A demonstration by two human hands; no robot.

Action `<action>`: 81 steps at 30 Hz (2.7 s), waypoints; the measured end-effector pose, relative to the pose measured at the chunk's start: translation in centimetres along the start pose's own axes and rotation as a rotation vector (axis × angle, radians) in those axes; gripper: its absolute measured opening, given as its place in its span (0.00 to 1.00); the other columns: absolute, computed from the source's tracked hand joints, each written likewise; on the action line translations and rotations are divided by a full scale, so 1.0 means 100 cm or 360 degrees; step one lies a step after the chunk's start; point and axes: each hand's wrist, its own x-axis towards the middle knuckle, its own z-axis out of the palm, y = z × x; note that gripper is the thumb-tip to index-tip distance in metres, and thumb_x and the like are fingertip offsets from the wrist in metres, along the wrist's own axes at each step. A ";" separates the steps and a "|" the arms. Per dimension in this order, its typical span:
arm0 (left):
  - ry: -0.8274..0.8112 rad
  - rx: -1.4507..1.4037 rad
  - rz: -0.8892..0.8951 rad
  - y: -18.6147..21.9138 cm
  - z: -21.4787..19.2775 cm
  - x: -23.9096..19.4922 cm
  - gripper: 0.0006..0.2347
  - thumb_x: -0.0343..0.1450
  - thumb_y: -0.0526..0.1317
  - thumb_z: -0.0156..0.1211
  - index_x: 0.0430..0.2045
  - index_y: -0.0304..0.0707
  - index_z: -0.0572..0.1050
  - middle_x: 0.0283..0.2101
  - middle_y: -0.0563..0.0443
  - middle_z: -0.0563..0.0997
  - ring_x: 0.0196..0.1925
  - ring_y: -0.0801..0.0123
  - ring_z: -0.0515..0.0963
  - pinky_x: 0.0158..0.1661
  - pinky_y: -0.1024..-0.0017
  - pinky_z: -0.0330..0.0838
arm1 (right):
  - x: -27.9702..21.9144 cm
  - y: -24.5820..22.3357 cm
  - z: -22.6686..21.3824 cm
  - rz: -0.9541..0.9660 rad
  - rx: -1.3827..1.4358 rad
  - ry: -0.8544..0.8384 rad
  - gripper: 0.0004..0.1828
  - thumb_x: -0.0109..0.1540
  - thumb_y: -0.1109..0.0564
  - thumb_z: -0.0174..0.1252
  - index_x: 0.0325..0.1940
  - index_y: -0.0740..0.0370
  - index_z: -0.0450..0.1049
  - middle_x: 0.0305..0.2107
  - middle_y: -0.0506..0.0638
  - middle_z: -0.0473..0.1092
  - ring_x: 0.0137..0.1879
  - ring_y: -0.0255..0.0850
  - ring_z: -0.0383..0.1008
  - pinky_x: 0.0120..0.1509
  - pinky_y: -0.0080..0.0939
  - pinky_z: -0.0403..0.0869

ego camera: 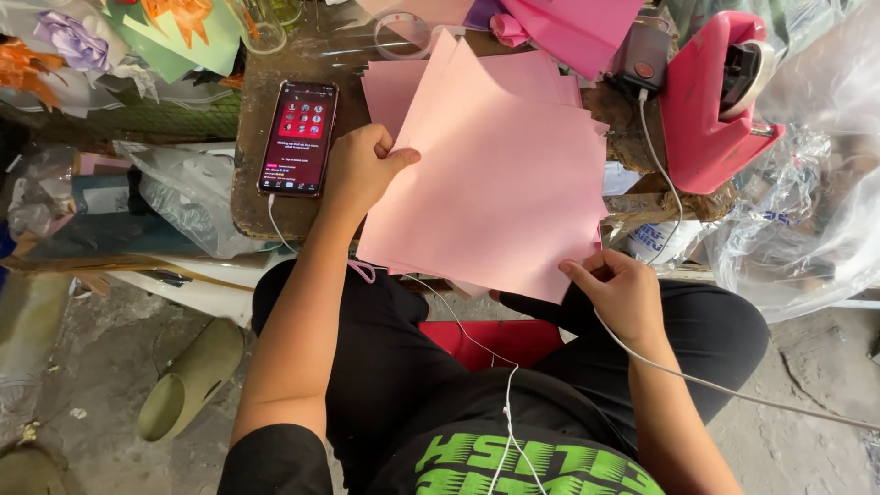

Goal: The person folds a sheet of pink paper into a cylindrical shape and secures it with a small piece of tape. They then repeat the process with another sheet of pink paper, rolling it into a tube and taping it shut.

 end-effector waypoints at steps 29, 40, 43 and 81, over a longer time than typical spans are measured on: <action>-0.0116 0.0105 -0.0025 0.021 -0.010 -0.019 0.20 0.64 0.46 0.73 0.43 0.48 0.69 0.31 0.51 0.82 0.36 0.56 0.84 0.38 0.62 0.75 | 0.006 0.016 0.004 -0.0327 0.0765 0.0170 0.12 0.60 0.61 0.70 0.44 0.67 0.76 0.24 0.55 0.75 0.26 0.39 0.73 0.37 0.35 0.73; -0.0317 -0.0362 -0.0144 0.034 -0.038 -0.028 0.05 0.69 0.43 0.61 0.32 0.47 0.81 0.15 0.58 0.78 0.19 0.76 0.80 0.27 0.80 0.71 | 0.017 0.021 -0.011 -0.0401 0.0599 -0.0018 0.23 0.60 0.64 0.65 0.58 0.78 0.72 0.30 0.61 0.76 0.35 0.43 0.74 0.49 0.43 0.75; -0.0355 -0.0411 0.0043 0.042 -0.031 -0.031 0.15 0.72 0.54 0.60 0.29 0.43 0.81 0.16 0.53 0.78 0.23 0.68 0.78 0.31 0.72 0.70 | 0.019 0.014 -0.013 -0.0380 0.0682 0.0011 0.24 0.60 0.60 0.69 0.59 0.68 0.75 0.28 0.56 0.75 0.33 0.38 0.71 0.42 0.36 0.74; -0.0635 0.0280 0.1202 0.032 0.042 0.040 0.07 0.64 0.46 0.65 0.30 0.49 0.83 0.41 0.57 0.78 0.46 0.63 0.77 0.59 0.56 0.57 | 0.147 -0.084 0.002 -0.2048 -0.0086 -0.0630 0.32 0.64 0.45 0.58 0.68 0.64 0.69 0.65 0.65 0.65 0.81 0.66 0.53 0.82 0.68 0.57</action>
